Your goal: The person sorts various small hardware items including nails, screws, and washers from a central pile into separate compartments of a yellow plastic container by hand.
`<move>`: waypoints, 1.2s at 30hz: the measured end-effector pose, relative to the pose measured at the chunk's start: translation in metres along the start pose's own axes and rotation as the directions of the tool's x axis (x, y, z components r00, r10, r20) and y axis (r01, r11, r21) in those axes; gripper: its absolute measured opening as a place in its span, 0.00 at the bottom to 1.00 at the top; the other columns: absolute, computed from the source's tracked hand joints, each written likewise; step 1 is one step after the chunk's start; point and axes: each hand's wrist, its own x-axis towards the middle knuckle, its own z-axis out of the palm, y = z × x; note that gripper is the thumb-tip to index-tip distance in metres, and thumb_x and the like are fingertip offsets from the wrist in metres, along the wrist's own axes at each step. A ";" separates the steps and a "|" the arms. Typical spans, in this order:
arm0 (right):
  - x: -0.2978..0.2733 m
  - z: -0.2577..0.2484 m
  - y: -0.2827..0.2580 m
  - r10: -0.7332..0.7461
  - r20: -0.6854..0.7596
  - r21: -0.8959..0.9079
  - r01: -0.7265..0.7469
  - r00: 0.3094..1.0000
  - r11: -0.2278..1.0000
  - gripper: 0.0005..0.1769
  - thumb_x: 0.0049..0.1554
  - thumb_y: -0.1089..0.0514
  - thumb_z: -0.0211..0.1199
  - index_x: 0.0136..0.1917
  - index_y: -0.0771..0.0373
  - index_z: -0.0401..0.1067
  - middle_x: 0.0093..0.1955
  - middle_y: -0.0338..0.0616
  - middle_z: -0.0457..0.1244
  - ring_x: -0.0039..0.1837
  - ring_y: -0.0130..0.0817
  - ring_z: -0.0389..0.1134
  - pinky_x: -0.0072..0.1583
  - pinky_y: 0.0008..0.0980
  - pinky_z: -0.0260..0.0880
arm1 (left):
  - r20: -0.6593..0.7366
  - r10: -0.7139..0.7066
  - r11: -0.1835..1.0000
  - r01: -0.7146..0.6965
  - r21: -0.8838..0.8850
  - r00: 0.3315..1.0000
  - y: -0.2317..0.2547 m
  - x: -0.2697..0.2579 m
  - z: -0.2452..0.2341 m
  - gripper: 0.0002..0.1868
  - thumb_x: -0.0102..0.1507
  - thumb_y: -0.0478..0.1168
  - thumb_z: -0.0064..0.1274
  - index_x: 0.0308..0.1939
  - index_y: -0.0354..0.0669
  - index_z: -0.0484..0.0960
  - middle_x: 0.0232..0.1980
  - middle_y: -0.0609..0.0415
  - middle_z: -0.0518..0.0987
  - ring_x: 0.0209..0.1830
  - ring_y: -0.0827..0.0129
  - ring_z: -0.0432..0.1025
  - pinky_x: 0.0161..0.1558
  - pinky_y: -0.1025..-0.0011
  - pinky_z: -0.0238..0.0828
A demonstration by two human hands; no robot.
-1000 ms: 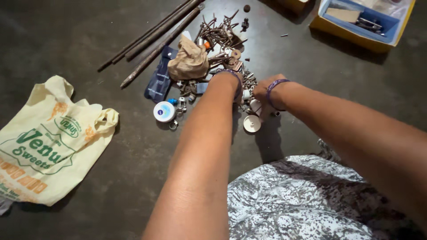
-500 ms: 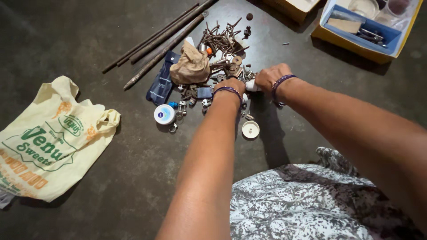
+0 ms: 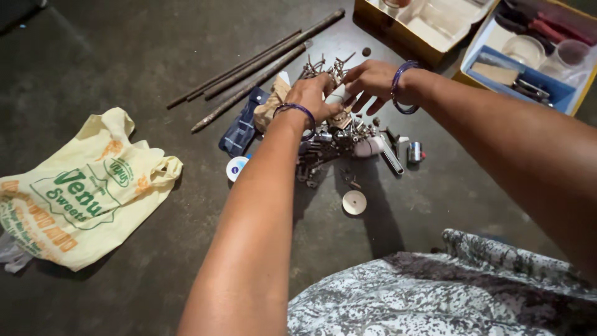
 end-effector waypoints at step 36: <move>0.061 0.048 -0.027 -0.374 -0.422 -0.402 0.199 0.826 0.894 0.37 0.64 0.33 0.44 0.41 0.66 0.79 0.39 0.60 0.70 0.45 0.55 0.72 0.54 0.49 0.69 | -0.428 -0.569 0.770 0.272 -0.577 0.702 -0.020 0.003 0.021 0.25 0.63 0.62 0.45 0.48 0.50 0.86 0.44 0.42 0.85 0.46 0.49 0.79 0.47 0.57 0.73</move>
